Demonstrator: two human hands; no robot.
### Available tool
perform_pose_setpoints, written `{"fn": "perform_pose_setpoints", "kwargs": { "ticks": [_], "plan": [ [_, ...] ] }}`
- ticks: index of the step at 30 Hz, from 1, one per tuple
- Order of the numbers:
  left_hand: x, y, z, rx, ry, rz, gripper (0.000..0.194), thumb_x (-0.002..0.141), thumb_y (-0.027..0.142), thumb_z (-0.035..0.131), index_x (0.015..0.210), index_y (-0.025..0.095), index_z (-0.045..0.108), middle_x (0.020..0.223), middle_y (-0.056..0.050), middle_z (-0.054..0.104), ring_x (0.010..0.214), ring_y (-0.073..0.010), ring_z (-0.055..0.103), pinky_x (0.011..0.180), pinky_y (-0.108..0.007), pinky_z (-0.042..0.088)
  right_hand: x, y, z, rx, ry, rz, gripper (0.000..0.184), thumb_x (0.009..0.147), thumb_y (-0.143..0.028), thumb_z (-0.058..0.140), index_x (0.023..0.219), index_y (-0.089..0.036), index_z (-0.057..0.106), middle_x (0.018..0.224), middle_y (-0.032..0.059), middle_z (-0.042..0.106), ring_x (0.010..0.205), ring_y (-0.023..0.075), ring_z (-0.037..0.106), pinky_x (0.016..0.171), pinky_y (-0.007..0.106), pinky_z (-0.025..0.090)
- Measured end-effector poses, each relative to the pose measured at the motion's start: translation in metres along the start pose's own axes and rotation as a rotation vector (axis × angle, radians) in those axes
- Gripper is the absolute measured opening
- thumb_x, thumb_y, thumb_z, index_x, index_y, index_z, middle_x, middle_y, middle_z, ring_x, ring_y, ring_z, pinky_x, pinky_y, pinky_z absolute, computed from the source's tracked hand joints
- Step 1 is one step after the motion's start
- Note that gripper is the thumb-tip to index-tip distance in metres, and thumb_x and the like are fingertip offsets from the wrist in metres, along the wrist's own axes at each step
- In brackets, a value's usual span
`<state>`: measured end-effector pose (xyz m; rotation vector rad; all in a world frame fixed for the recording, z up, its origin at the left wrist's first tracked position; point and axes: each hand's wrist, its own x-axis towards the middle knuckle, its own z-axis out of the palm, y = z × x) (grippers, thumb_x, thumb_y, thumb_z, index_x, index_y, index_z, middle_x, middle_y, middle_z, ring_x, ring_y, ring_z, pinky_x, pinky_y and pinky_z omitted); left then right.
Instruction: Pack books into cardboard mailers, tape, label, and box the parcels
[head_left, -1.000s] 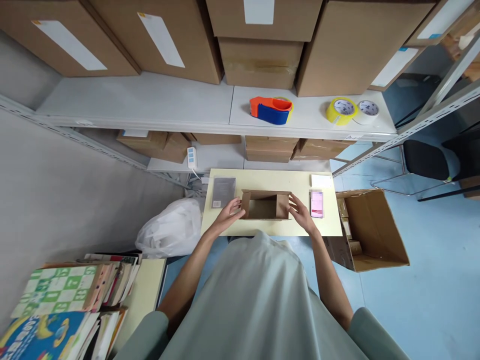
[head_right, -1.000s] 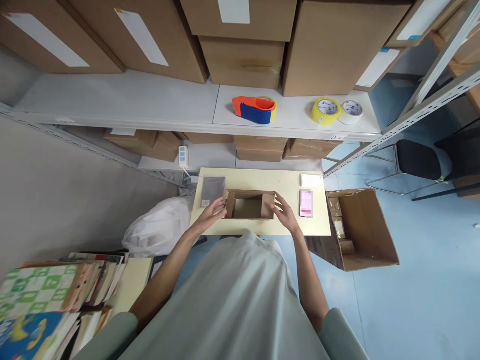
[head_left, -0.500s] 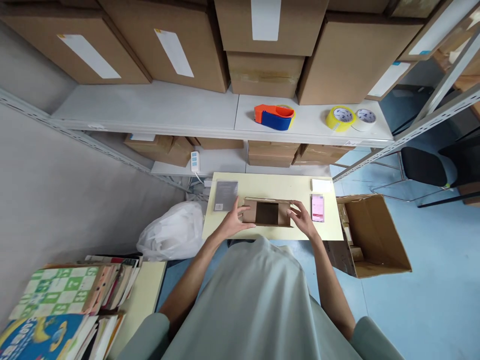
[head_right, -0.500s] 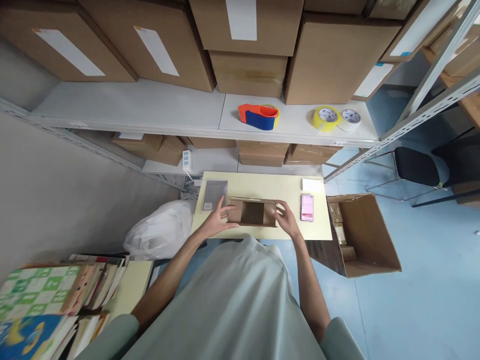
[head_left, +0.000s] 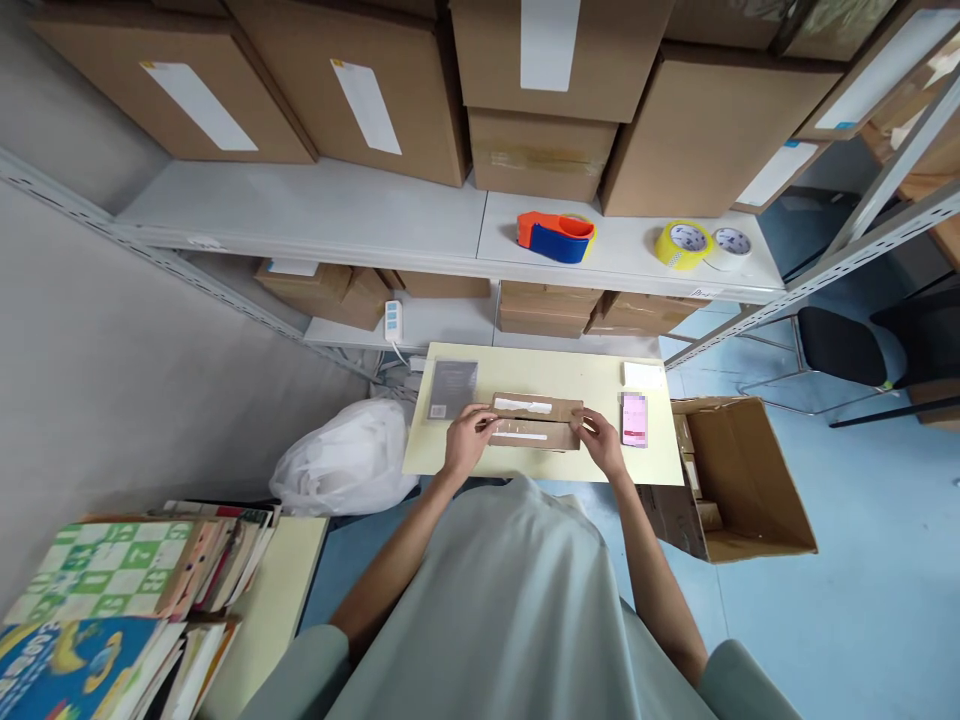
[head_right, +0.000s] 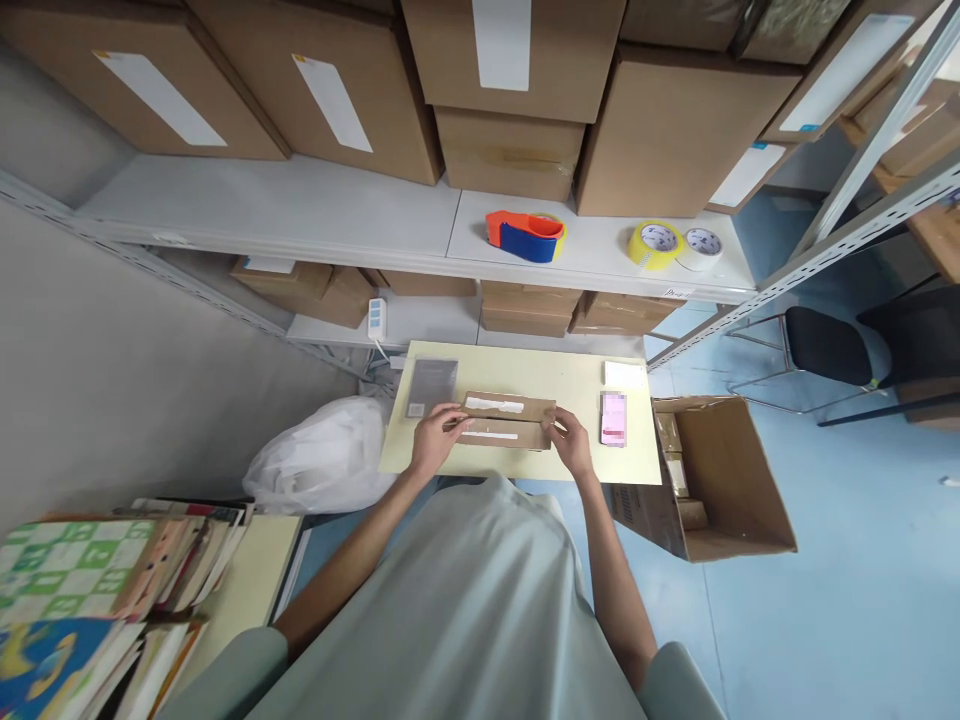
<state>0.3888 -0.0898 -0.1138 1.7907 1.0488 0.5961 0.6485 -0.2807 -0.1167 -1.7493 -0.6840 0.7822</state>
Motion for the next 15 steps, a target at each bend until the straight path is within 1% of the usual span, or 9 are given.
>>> {"fn": "perform_pose_setpoints", "kwargs": {
  "ticks": [2,3,4,8,12,15],
  "plan": [
    [-0.001,0.0,0.001,-0.033,0.028,-0.057,0.041,0.094,0.051,0.083,0.127,0.027,0.076,0.128,-0.009,0.079,0.103,-0.0275,0.08,0.099,-0.044,0.067,-0.001,0.004,0.004,-0.001,0.041,0.008,0.063,0.084,-0.078,0.077,0.114,-0.023,0.079,0.14,0.0164,0.076,0.128,0.0356,0.075,0.111,0.056,0.064],
    [-0.001,0.0,0.001,-0.04,0.035,-0.073,0.046,0.093,0.048,0.085,0.132,0.027,0.073,0.128,-0.009,0.08,0.103,-0.0278,0.081,0.098,-0.045,0.068,-0.002,0.005,0.006,-0.001,0.047,0.012,0.062,0.085,-0.077,0.076,0.114,-0.023,0.08,0.14,0.0165,0.077,0.128,0.036,0.075,0.111,0.056,0.064],
    [-0.001,0.001,0.001,-0.035,0.035,-0.073,0.046,0.092,0.045,0.085,0.132,0.027,0.073,0.127,-0.009,0.08,0.103,-0.028,0.081,0.097,-0.045,0.067,-0.002,0.005,0.007,0.0,0.047,0.017,0.061,0.086,-0.077,0.076,0.115,-0.023,0.08,0.141,0.0164,0.077,0.129,0.0364,0.075,0.113,0.056,0.063],
    [-0.001,0.005,0.002,0.063,0.043,0.006,0.023,0.097,0.043,0.079,0.112,0.025,0.081,0.125,-0.01,0.077,0.101,-0.0285,0.08,0.099,-0.044,0.066,-0.003,0.005,0.011,0.016,0.041,0.031,0.063,0.086,-0.077,0.077,0.119,-0.024,0.082,0.147,0.0147,0.076,0.136,0.0378,0.074,0.118,0.057,0.06],
    [0.003,0.008,0.006,0.087,0.049,-0.001,0.02,0.099,0.042,0.078,0.109,0.026,0.084,0.122,-0.009,0.076,0.095,-0.0257,0.079,0.096,-0.04,0.066,-0.003,0.007,0.014,0.038,0.081,0.047,0.065,0.083,-0.077,0.08,0.12,-0.023,0.084,0.148,0.0146,0.076,0.136,0.0395,0.074,0.119,0.059,0.059],
    [0.004,0.008,0.007,0.068,0.054,-0.012,0.024,0.099,0.046,0.077,0.109,0.026,0.085,0.12,-0.009,0.075,0.093,-0.0248,0.078,0.094,-0.04,0.067,-0.002,0.011,0.018,0.049,0.145,0.06,0.067,0.081,-0.077,0.083,0.119,-0.022,0.084,0.145,0.0152,0.078,0.135,0.0394,0.075,0.12,0.058,0.06]
  ]
}}
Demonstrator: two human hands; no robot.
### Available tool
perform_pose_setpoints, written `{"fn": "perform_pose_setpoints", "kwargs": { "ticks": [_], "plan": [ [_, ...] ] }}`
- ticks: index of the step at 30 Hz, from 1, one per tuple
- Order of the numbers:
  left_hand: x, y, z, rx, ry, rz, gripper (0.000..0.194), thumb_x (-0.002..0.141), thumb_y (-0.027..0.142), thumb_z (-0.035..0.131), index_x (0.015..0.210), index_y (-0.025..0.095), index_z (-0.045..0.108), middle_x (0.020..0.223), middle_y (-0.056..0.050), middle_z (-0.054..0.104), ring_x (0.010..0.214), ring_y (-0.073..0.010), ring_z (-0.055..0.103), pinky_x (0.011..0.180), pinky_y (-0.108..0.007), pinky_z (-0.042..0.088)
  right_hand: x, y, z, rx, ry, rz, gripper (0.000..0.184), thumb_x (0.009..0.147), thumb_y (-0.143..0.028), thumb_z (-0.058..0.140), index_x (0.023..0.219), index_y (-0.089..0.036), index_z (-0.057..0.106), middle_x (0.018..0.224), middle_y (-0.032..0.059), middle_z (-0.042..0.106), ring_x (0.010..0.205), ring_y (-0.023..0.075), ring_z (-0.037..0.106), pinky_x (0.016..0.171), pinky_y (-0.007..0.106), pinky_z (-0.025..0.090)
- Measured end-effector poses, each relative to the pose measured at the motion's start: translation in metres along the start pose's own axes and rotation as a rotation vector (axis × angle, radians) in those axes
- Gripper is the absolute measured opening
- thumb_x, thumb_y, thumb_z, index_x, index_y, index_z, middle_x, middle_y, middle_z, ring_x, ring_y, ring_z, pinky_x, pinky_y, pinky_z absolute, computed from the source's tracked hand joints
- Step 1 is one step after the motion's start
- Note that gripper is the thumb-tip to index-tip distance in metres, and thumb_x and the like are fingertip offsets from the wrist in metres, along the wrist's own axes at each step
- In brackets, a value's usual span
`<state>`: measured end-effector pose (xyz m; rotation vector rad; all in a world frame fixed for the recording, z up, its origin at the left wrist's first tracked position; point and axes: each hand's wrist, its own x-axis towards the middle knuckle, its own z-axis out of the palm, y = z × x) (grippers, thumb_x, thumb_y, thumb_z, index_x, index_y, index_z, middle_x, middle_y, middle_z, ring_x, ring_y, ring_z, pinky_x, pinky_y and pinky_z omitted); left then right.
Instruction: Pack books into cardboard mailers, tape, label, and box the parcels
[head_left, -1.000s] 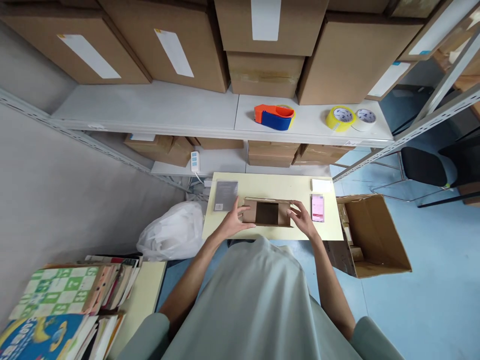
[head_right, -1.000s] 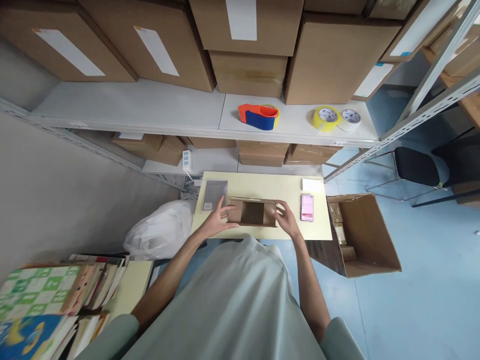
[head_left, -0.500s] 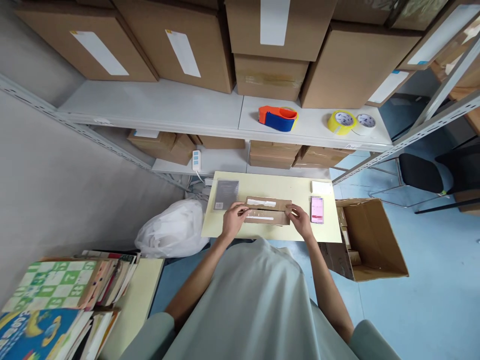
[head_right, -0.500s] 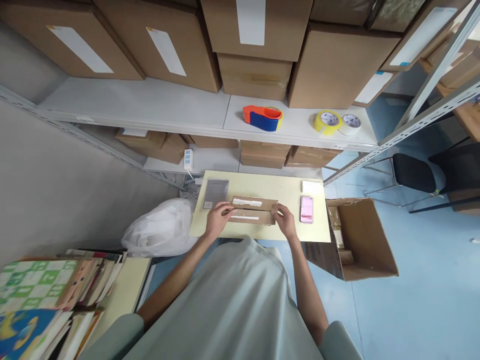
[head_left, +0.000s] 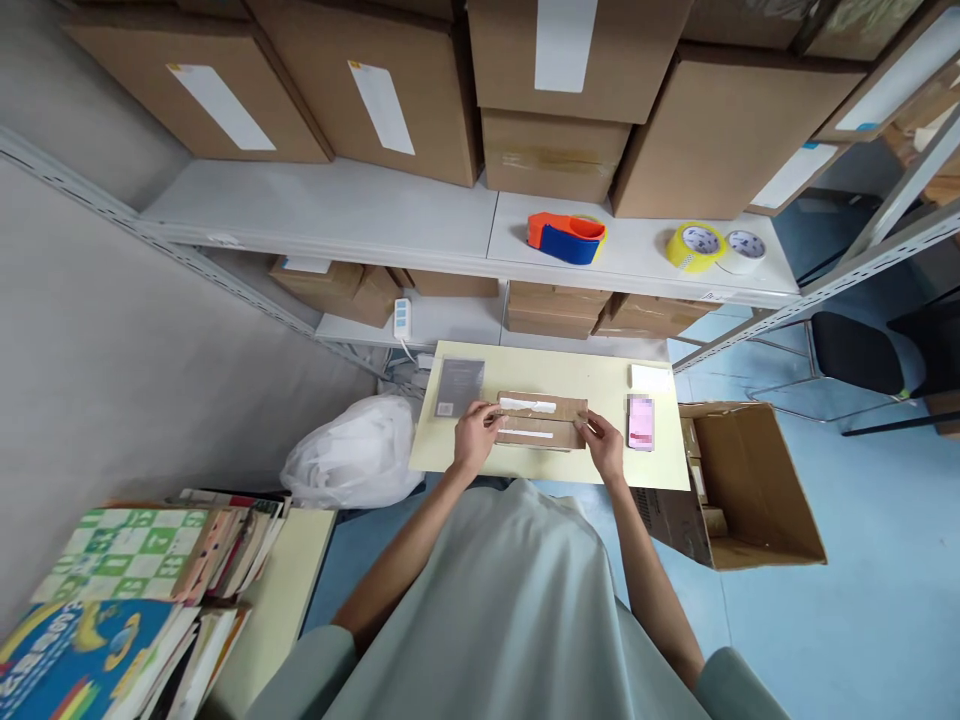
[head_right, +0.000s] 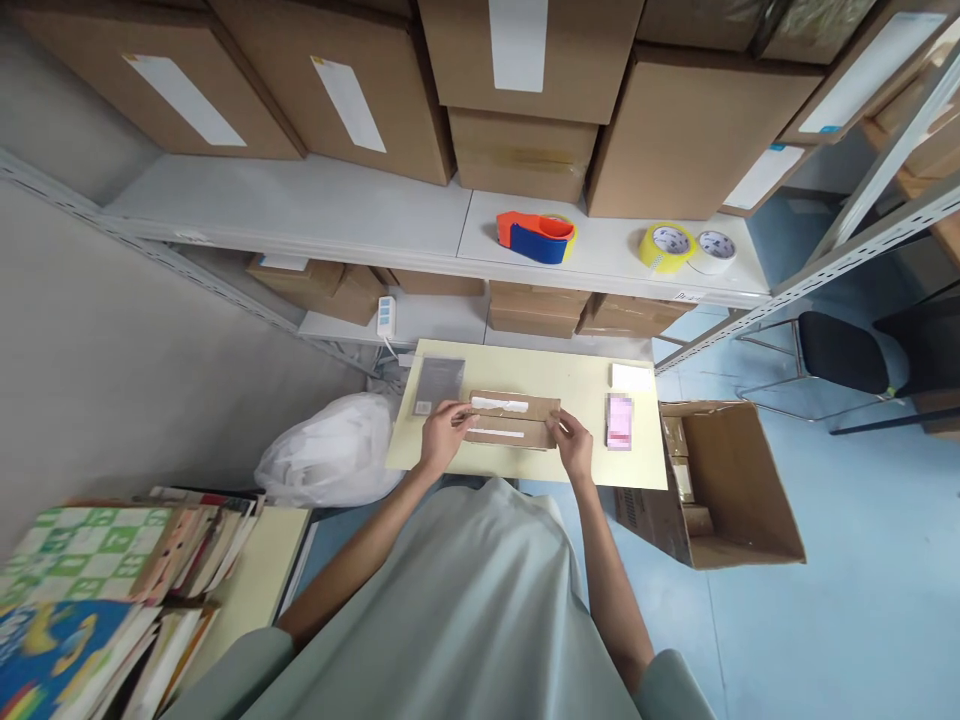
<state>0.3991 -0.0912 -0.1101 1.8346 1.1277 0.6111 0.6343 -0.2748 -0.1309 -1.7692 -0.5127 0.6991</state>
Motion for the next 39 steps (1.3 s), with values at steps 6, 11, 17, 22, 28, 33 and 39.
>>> {"fn": "perform_pose_setpoints", "kwargs": {
  "ticks": [6,11,17,22,28,33,39],
  "plan": [
    [-0.003,-0.01,0.002,-0.019,0.04,-0.003,0.03,0.101,0.054,0.076,0.112,0.029,0.087,0.121,-0.009,0.075,0.102,-0.0264,0.078,0.1,-0.04,0.065,-0.001,0.006,0.006,0.044,0.069,0.029,0.063,0.079,-0.072,0.086,0.116,-0.02,0.088,0.145,0.0159,0.077,0.139,0.04,0.072,0.125,0.058,0.056],
    [0.001,-0.019,0.004,-0.073,0.047,0.015,0.033,0.099,0.059,0.076,0.108,0.03,0.088,0.119,-0.008,0.078,0.099,-0.0263,0.079,0.1,-0.043,0.066,-0.001,0.002,0.006,0.024,0.102,0.083,0.062,0.077,-0.07,0.088,0.114,-0.021,0.089,0.141,0.0144,0.079,0.141,0.0415,0.071,0.127,0.061,0.054],
    [0.01,-0.021,0.007,-0.209,0.041,-0.026,0.03,0.097,0.056,0.079,0.106,0.03,0.087,0.123,-0.007,0.083,0.109,-0.0296,0.08,0.103,-0.048,0.067,-0.004,-0.012,0.007,-0.073,0.136,0.083,0.059,0.082,-0.068,0.085,0.116,-0.021,0.089,0.134,0.0137,0.082,0.142,0.0398,0.071,0.127,0.061,0.053],
    [0.016,-0.012,0.007,-0.24,0.034,0.007,0.023,0.099,0.05,0.078,0.104,0.029,0.086,0.116,-0.006,0.085,0.102,-0.027,0.082,0.095,-0.045,0.069,-0.003,-0.037,0.005,-0.123,0.189,0.059,0.058,0.083,-0.067,0.085,0.117,-0.021,0.09,0.131,0.0128,0.083,0.14,0.0386,0.072,0.127,0.06,0.053],
    [0.023,0.0,0.005,-0.255,0.129,0.187,0.015,0.102,0.041,0.078,0.103,0.028,0.086,0.108,-0.006,0.084,0.097,-0.0235,0.082,0.087,-0.039,0.07,0.006,-0.055,0.002,-0.075,0.222,0.036,0.056,0.08,-0.063,0.09,0.116,-0.019,0.09,0.127,0.0132,0.085,0.136,0.039,0.074,0.126,0.059,0.054],
    [0.031,-0.001,0.007,-0.23,0.141,0.18,0.017,0.104,0.041,0.077,0.105,0.027,0.086,0.111,-0.007,0.084,0.098,-0.0235,0.082,0.086,-0.039,0.071,0.017,-0.05,0.008,-0.072,0.227,0.026,0.056,0.081,-0.063,0.088,0.116,-0.019,0.09,0.129,0.0131,0.084,0.138,0.0383,0.074,0.127,0.057,0.054],
    [0.039,-0.003,0.014,-0.163,0.189,0.16,0.018,0.103,0.041,0.077,0.105,0.026,0.086,0.111,-0.007,0.084,0.097,-0.0242,0.083,0.084,-0.038,0.072,0.037,-0.041,0.009,-0.029,0.16,0.039,0.058,0.081,-0.063,0.089,0.118,-0.018,0.09,0.135,0.0135,0.081,0.138,0.0374,0.074,0.128,0.055,0.053]
  ]
}}
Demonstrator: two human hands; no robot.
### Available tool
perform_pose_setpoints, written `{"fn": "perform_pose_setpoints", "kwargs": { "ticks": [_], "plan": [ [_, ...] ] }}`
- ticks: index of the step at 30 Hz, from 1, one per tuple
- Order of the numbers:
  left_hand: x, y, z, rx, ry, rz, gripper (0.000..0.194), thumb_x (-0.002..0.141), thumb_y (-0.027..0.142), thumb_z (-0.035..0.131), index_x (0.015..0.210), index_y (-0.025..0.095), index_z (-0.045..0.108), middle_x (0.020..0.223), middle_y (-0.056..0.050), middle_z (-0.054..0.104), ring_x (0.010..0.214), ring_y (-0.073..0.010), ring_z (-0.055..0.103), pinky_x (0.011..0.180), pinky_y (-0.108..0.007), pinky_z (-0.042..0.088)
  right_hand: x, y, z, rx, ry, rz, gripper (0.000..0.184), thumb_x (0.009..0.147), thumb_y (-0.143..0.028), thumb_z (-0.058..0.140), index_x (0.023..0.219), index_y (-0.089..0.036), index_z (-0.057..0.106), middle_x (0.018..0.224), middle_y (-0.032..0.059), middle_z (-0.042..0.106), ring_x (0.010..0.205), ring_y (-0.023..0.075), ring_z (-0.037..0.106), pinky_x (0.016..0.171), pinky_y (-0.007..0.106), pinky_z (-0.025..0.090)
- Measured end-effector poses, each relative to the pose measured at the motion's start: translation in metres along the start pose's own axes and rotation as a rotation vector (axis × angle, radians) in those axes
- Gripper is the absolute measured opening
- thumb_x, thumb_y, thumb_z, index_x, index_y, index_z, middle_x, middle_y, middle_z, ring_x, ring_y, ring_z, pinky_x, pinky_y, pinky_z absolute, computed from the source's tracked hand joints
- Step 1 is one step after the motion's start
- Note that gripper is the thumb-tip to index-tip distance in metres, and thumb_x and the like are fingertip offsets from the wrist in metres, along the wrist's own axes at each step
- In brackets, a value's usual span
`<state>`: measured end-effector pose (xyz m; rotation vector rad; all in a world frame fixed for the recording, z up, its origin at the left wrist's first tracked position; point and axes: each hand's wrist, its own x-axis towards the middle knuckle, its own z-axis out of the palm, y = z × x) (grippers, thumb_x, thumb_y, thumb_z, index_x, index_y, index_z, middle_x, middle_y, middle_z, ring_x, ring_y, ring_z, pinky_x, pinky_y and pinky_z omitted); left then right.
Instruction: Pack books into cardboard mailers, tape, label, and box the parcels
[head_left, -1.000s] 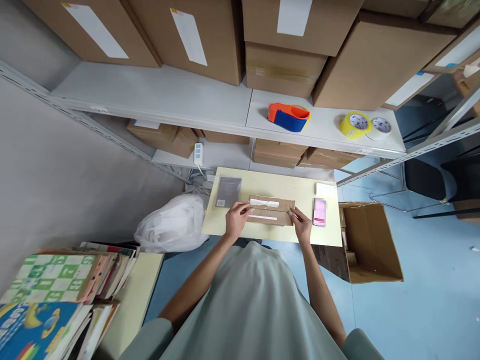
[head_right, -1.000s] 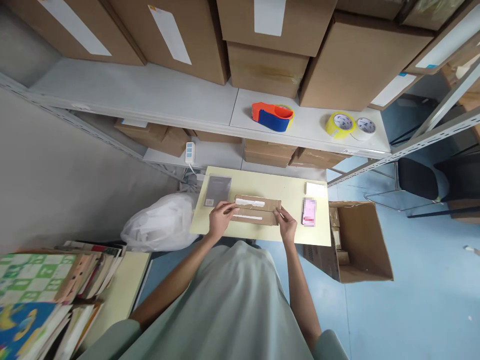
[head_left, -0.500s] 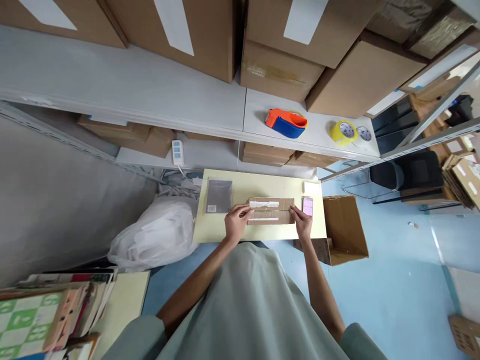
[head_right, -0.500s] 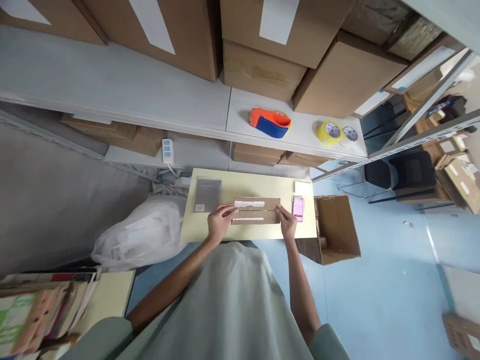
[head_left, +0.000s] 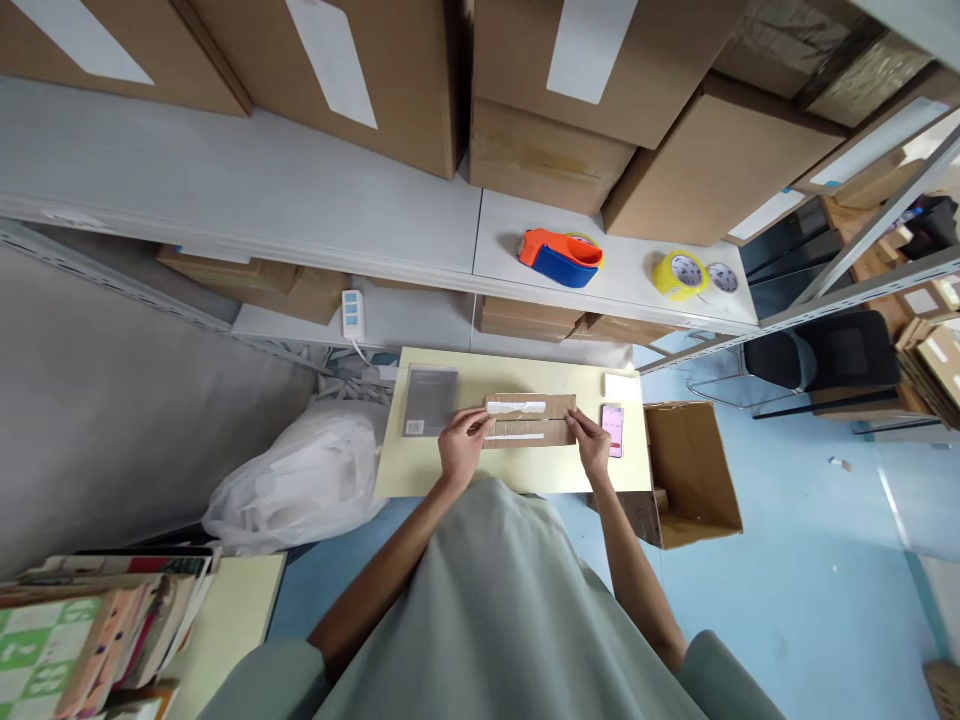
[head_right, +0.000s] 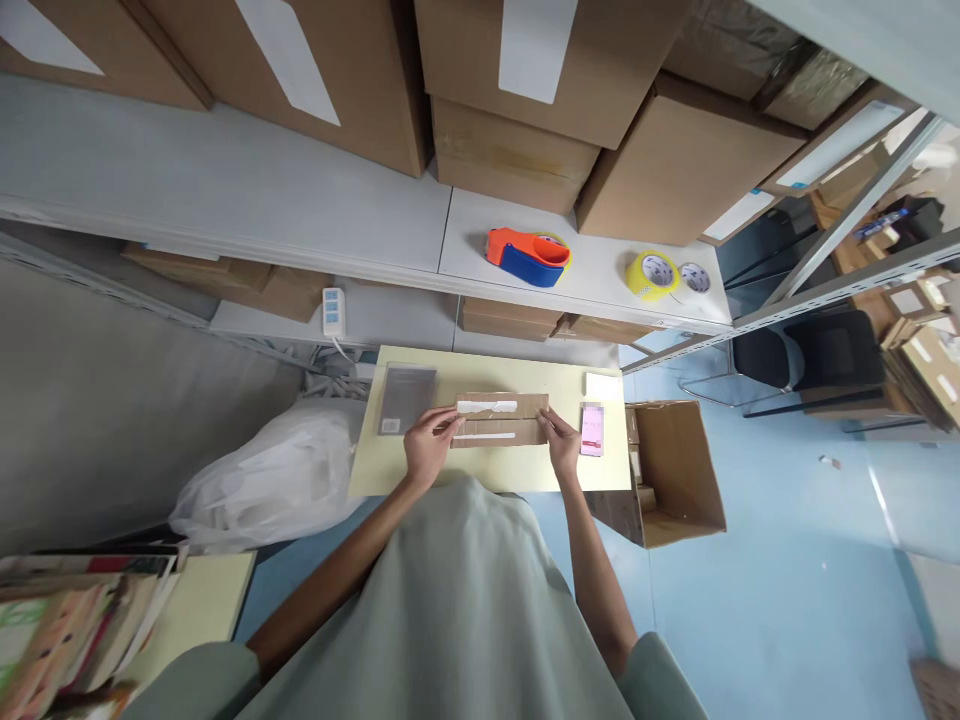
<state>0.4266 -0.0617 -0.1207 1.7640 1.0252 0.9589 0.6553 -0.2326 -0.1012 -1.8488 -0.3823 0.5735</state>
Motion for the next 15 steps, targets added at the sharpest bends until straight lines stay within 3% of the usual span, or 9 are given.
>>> {"fn": "perform_pose_setpoints", "kwargs": {
  "ticks": [8,15],
  "plan": [
    [-0.007,0.0,0.015,0.077,0.083,-0.107,0.024,0.103,0.048,0.076,0.103,0.026,0.086,0.111,-0.007,0.085,0.092,-0.0229,0.083,0.082,-0.037,0.072,0.014,0.015,-0.01,-0.037,-0.127,0.012,0.05,0.084,-0.062,0.088,0.112,-0.022,0.091,0.134,0.0124,0.082,0.131,0.0387,0.077,0.117,0.053,0.062],
    [-0.008,-0.002,0.015,0.157,0.099,-0.024,0.028,0.105,0.051,0.074,0.104,0.028,0.088,0.111,-0.006,0.086,0.097,-0.0246,0.084,0.089,-0.04,0.072,0.019,0.024,-0.004,-0.052,-0.112,-0.149,0.043,0.094,-0.065,0.079,0.103,-0.023,0.089,0.124,0.0134,0.084,0.125,0.0321,0.078,0.11,0.05,0.064]
  ]
}}
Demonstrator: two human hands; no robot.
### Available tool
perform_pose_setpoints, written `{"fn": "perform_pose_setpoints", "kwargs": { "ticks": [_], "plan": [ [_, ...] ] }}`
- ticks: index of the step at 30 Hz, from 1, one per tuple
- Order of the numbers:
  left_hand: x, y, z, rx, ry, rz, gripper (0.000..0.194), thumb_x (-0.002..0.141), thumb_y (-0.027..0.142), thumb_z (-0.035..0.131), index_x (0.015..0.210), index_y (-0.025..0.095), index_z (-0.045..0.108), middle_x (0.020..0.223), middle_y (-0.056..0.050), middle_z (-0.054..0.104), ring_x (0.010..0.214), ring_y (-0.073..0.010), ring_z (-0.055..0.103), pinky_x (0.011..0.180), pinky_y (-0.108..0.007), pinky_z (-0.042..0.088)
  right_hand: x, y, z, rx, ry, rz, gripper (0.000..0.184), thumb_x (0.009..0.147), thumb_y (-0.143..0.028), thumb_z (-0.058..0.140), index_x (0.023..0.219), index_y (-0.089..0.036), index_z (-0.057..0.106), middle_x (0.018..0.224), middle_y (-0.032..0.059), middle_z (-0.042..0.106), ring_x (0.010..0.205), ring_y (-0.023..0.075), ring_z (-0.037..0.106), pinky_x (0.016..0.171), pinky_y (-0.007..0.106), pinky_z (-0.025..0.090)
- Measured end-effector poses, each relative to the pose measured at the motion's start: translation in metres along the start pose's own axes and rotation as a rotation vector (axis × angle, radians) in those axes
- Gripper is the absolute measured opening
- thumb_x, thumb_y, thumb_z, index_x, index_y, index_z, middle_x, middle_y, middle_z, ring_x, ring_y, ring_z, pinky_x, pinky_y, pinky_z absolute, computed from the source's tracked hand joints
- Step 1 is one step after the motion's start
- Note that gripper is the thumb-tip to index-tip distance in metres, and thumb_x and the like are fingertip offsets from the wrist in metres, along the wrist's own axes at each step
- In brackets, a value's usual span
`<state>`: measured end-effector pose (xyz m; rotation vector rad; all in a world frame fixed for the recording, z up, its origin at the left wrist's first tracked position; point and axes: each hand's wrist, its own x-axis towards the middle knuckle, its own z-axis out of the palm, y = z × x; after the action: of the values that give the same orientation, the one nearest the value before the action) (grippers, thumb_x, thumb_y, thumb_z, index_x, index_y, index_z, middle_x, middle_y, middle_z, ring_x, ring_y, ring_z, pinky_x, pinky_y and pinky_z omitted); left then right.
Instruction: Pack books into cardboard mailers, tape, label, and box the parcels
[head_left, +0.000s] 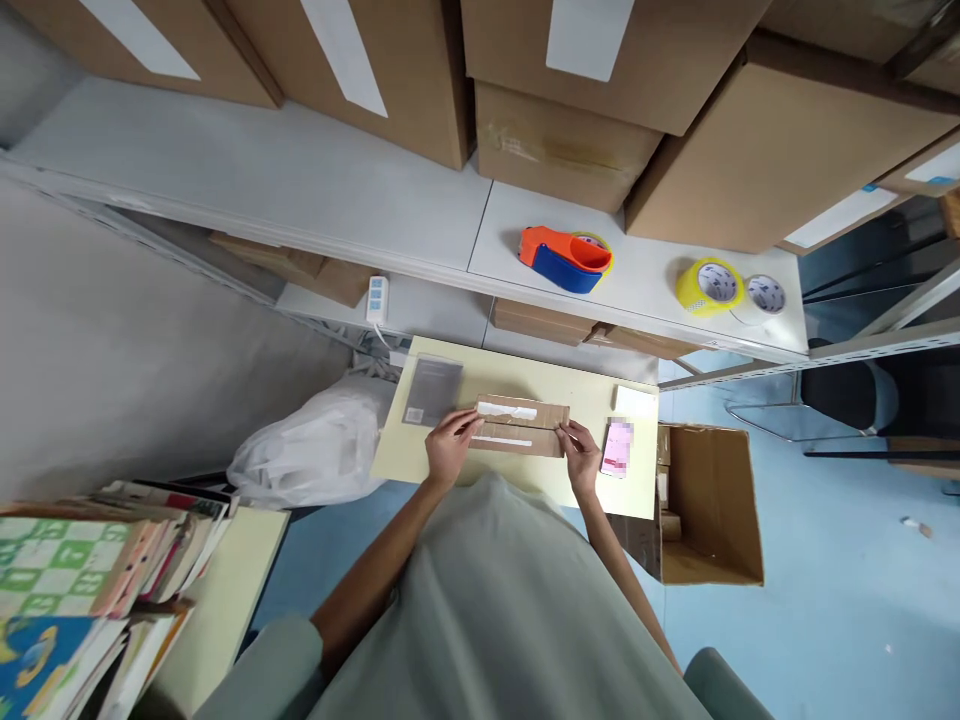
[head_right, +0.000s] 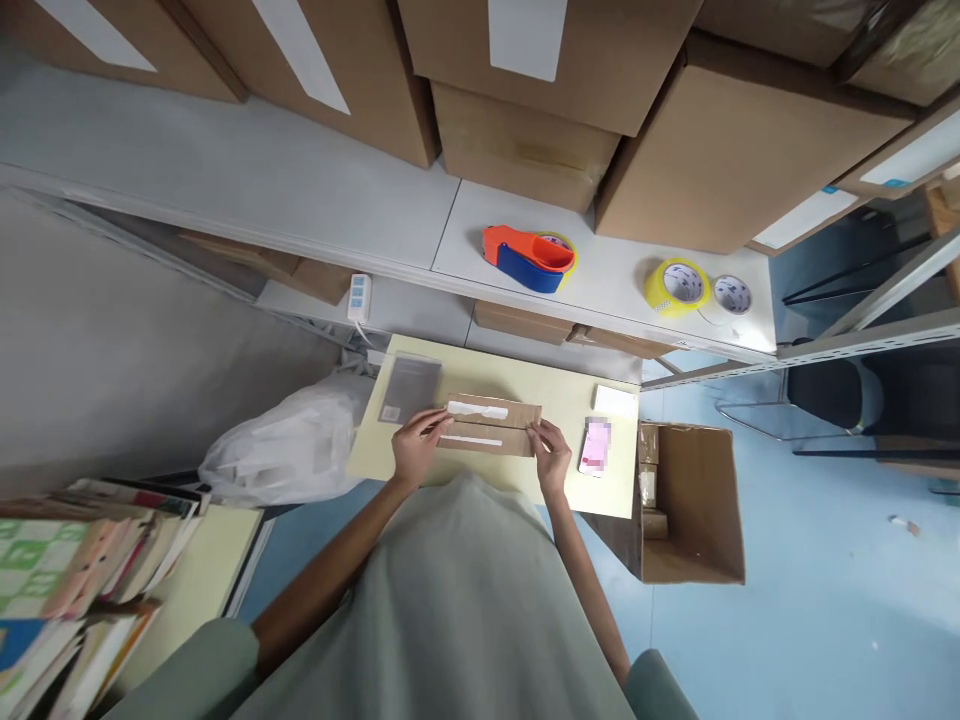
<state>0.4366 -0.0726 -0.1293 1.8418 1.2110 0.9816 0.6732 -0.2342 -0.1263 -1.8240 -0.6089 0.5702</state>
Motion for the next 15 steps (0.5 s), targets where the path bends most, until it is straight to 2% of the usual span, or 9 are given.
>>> {"fn": "perform_pose_setpoints", "kwargs": {
  "ticks": [8,15],
  "plan": [
    [0.003,0.003,0.003,-0.022,0.019,-0.021,0.03,0.105,0.053,0.072,0.104,0.027,0.087,0.11,-0.007,0.085,0.098,-0.0243,0.083,0.089,-0.04,0.072,0.007,0.004,-0.002,0.031,-0.037,0.003,0.047,0.094,-0.066,0.079,0.107,-0.022,0.088,0.126,0.0148,0.082,0.117,0.03,0.078,0.101,0.047,0.067],
    [-0.005,0.01,-0.004,-0.034,0.002,-0.038,0.034,0.105,0.055,0.071,0.101,0.026,0.087,0.109,-0.007,0.085,0.095,-0.0234,0.083,0.085,-0.038,0.071,-0.003,-0.009,-0.01,0.011,-0.009,0.01,0.043,0.092,-0.064,0.078,0.1,-0.023,0.087,0.122,0.0145,0.084,0.118,0.0323,0.077,0.11,0.051,0.06]
  ]
}}
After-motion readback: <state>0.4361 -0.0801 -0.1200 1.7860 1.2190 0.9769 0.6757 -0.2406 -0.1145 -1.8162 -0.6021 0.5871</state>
